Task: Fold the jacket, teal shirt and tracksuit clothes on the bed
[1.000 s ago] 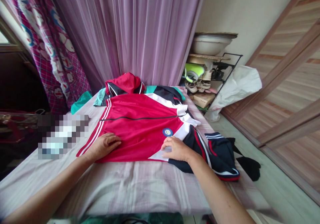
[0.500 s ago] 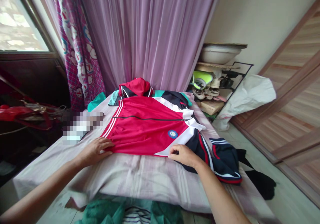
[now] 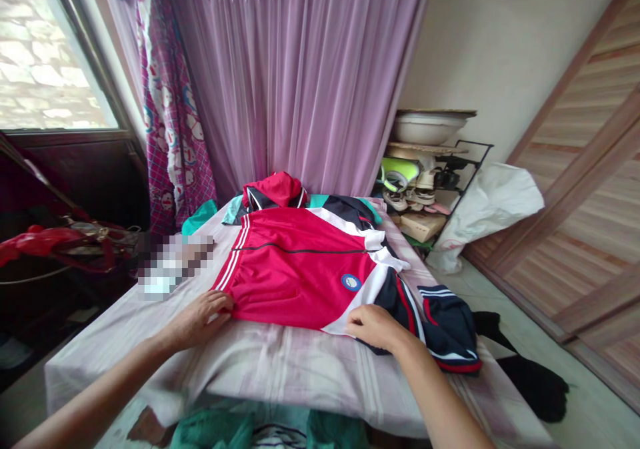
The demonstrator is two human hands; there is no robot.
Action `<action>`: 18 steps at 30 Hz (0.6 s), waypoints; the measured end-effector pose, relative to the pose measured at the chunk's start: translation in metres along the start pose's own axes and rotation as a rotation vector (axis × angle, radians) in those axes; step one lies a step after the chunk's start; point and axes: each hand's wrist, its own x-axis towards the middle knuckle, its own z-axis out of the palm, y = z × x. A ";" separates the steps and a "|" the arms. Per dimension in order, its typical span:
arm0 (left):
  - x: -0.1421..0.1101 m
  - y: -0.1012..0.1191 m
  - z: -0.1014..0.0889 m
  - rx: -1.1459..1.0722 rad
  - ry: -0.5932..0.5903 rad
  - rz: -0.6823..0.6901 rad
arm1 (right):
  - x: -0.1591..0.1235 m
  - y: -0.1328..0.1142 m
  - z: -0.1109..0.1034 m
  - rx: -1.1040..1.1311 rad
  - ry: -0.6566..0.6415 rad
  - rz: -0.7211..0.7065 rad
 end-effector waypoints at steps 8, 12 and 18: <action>0.022 -0.040 -0.027 0.127 -0.011 -0.692 | 0.057 0.011 -0.030 -0.169 0.363 0.174; 0.046 -0.044 -0.026 0.209 -0.165 -0.762 | 0.075 0.044 -0.041 -0.309 0.559 0.452; 0.077 -0.061 -0.016 0.240 -0.229 -0.796 | 0.073 0.100 -0.060 -0.242 0.540 0.852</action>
